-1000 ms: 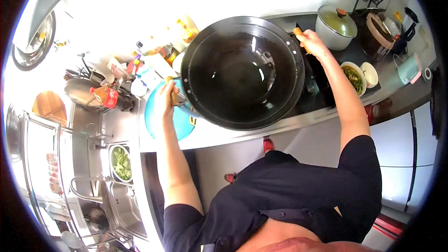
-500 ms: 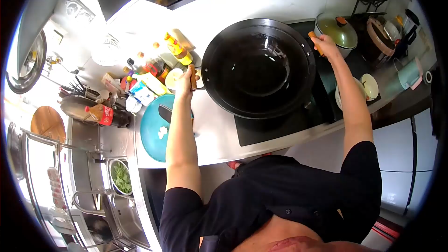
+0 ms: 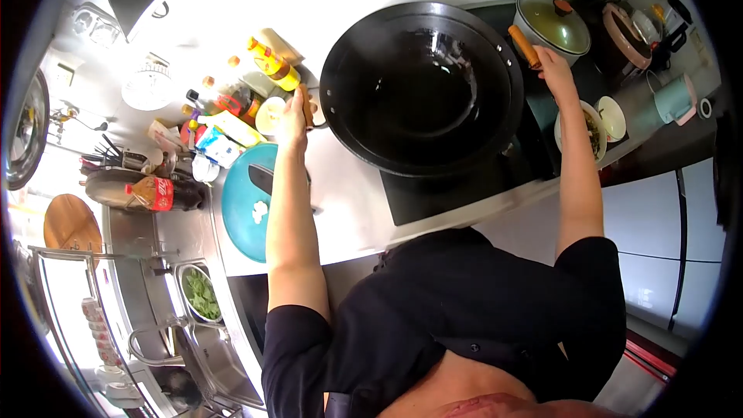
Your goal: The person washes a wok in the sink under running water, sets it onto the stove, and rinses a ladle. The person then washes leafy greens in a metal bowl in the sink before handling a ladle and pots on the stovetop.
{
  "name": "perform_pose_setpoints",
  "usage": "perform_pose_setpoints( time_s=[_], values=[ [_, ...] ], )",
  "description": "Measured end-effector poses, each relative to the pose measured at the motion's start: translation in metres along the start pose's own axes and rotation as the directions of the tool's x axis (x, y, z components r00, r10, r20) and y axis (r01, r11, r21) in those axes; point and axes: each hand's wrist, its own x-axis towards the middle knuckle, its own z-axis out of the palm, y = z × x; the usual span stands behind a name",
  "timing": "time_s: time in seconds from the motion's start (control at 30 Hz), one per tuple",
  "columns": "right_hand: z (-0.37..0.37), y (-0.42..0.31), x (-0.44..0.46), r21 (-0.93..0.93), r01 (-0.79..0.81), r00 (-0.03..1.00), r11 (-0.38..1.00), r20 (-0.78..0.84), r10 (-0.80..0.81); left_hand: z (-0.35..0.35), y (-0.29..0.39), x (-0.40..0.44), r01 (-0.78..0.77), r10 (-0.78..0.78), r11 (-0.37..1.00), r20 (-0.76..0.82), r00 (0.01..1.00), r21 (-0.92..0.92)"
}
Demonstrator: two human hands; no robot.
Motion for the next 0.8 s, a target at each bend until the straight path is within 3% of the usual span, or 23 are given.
perform_pose_setpoints(
  time_s=[0.1,0.13,0.17,0.2,0.23,0.27,0.33,0.4,0.5,0.6,0.63,0.67,0.73,0.77,0.8],
  values=[
    [0.005,0.029,-0.069,0.062,0.057,0.991,0.996,-0.124,-0.049,-0.001,0.001,-0.002,-0.032,0.033,0.998,-0.023,0.999,0.058],
    [0.008,0.042,-0.093,-0.022,-0.035,0.994,0.999,-0.101,0.033,-0.001,-0.001,-0.001,-0.040,0.042,0.997,-0.029,0.999,0.067],
    [0.016,0.073,-0.114,-0.049,0.003,0.998,0.999,-0.056,-0.006,0.000,-0.001,0.000,-0.039,0.042,0.997,-0.038,0.998,0.068],
    [0.026,0.096,-0.135,-0.074,-0.062,0.998,0.995,-0.001,0.062,0.000,0.001,-0.001,-0.026,0.031,0.995,-0.049,0.998,0.096],
    [0.034,0.108,-0.152,-0.314,-0.009,0.999,0.949,0.038,0.022,0.005,0.012,-0.009,-0.017,0.022,0.994,-0.044,0.999,0.108],
    [0.038,0.102,-0.168,-0.374,-0.089,0.994,0.923,0.029,0.107,0.008,0.019,-0.015,-0.011,0.016,0.993,-0.041,0.999,0.121],
    [0.044,0.108,-0.177,-0.482,-0.097,0.988,0.871,0.058,0.143,0.004,0.016,-0.010,0.002,-0.003,0.999,0.028,1.000,0.040],
    [0.048,0.104,-0.173,-0.479,-0.114,0.977,0.870,0.107,0.186,0.006,0.014,-0.010,-0.007,0.007,1.000,0.009,1.000,0.026],
    [0.062,0.099,-0.160,-0.586,0.028,0.994,0.810,0.102,0.039,0.008,0.011,-0.010,-0.011,0.014,0.998,-0.063,0.998,0.054],
    [0.064,0.088,-0.142,-0.708,0.062,0.961,0.703,0.233,0.151,0.009,0.015,-0.008,0.047,0.018,0.914,-0.156,0.988,0.403],
    [0.064,0.101,-0.136,-0.705,0.132,0.942,0.697,0.308,0.133,0.001,-0.005,0.010,0.061,-0.033,0.953,-0.099,0.995,0.297],
    [0.063,0.107,-0.134,-0.693,0.199,0.930,0.693,0.356,0.089,-0.002,0.001,0.001,0.037,-0.014,0.941,-0.068,0.998,0.337],
    [0.060,0.079,-0.134,-0.733,0.190,0.901,0.653,0.394,0.180,-0.006,-0.017,-0.003,0.036,0.017,0.962,-0.189,0.982,0.271],
    [0.061,0.097,-0.126,-0.760,0.228,0.895,0.609,0.410,0.177,-0.003,-0.041,0.003,-0.092,0.183,0.966,-0.390,0.902,0.240],
    [0.060,0.093,-0.125,-0.770,0.273,0.875,0.577,0.448,0.183,-0.001,-0.050,-0.002,-0.112,0.211,0.966,-0.461,0.862,0.231]
  ],
)
